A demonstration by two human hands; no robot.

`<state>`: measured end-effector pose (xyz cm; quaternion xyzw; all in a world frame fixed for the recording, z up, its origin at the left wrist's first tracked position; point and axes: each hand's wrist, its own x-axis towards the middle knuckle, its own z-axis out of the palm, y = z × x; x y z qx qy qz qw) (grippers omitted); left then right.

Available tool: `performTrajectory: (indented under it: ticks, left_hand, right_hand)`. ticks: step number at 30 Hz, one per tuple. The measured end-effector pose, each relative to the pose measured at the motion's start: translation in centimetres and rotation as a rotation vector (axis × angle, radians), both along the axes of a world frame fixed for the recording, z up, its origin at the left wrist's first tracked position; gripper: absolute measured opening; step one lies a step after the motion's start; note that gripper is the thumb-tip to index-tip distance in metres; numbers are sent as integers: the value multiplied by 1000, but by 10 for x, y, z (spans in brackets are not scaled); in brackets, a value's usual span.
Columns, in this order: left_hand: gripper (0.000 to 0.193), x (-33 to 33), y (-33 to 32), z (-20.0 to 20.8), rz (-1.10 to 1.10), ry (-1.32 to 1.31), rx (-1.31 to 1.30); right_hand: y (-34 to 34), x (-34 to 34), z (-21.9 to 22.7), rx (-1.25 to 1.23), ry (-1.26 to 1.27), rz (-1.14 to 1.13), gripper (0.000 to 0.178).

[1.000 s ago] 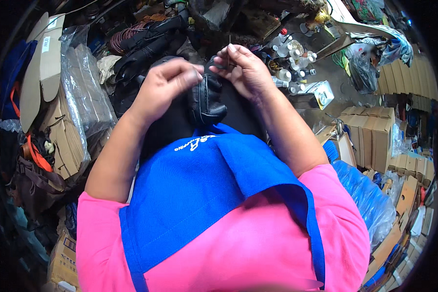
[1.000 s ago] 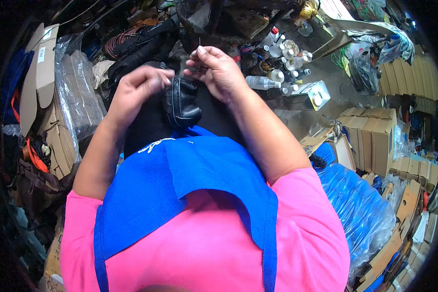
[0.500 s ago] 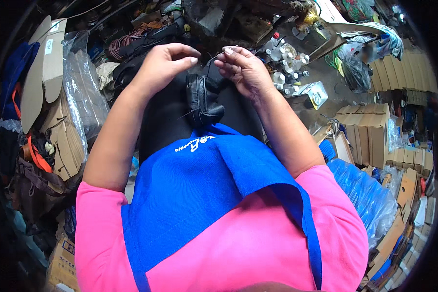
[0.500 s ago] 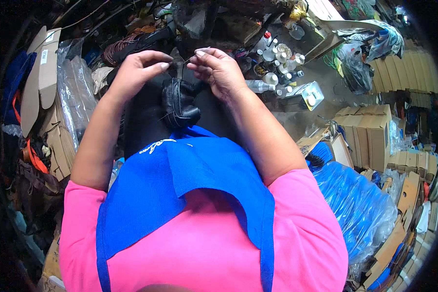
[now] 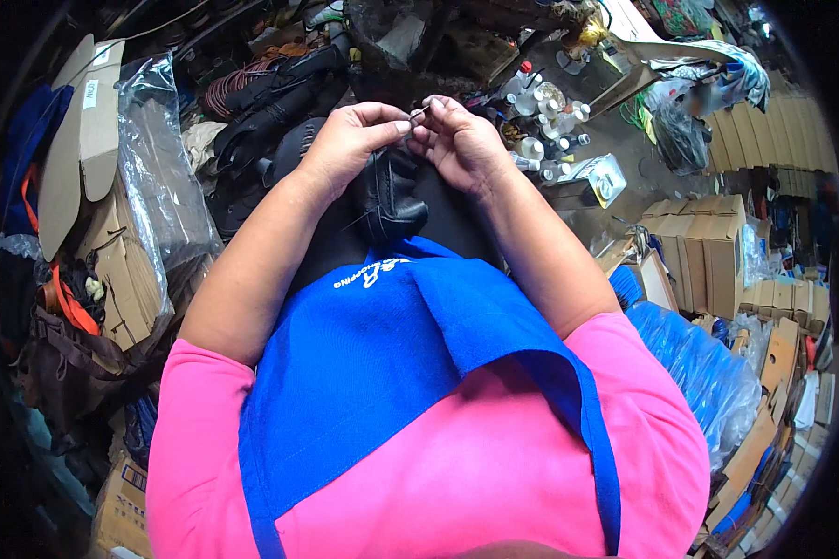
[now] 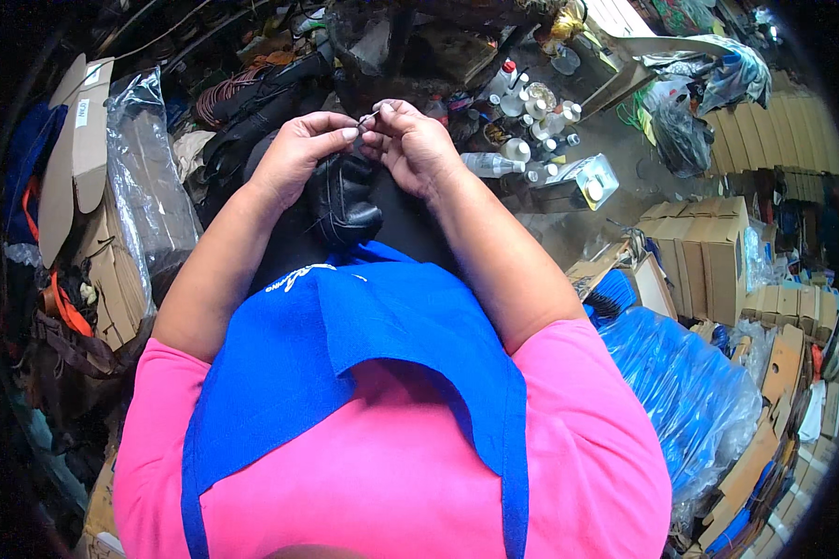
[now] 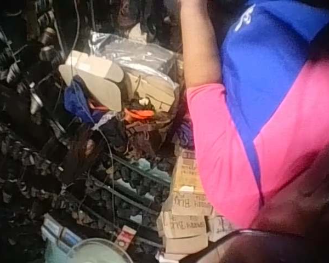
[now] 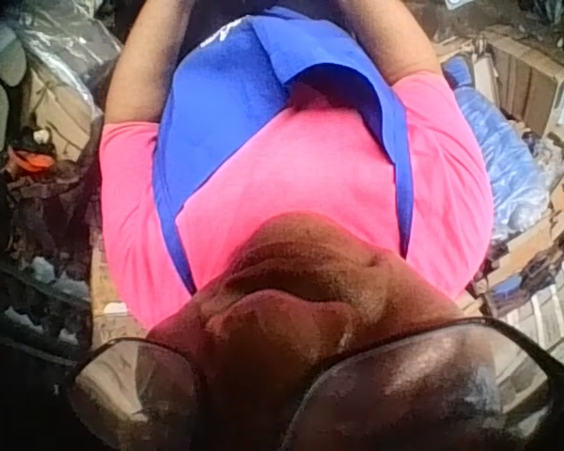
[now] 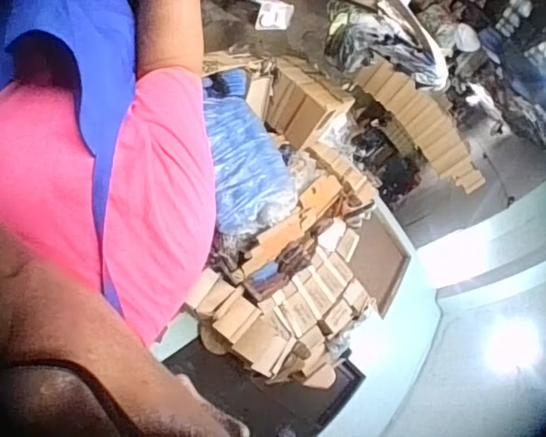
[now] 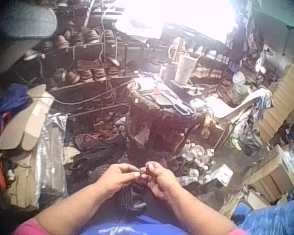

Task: Manually stitching components of a black shoe and using scissors to trim excess thread.

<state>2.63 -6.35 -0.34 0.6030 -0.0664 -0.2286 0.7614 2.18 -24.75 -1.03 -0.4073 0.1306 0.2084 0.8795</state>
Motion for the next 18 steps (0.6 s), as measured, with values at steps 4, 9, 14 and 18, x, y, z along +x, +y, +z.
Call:
performTrajectory:
  ticks: [4, 9, 14, 18]
  left_hand:
    - [16, -1, -4, 3, -15, 27, -48]
    - [16, -1, -5, -2, -54, 16, -61]
    - [15, -1, -5, -3, -64, -6, -49]
    - [14, 1, -4, -3, -79, -30, -31]
  right_hand:
    - [-1, 2, -4, 43, -30, 31, 11]
    - [-1, 5, -9, 90, -22, 105, 11]
    - [3, 4, -4, 64, -5, 94, 11]
    - [3, 3, -2, 82, 2, 95, 10]
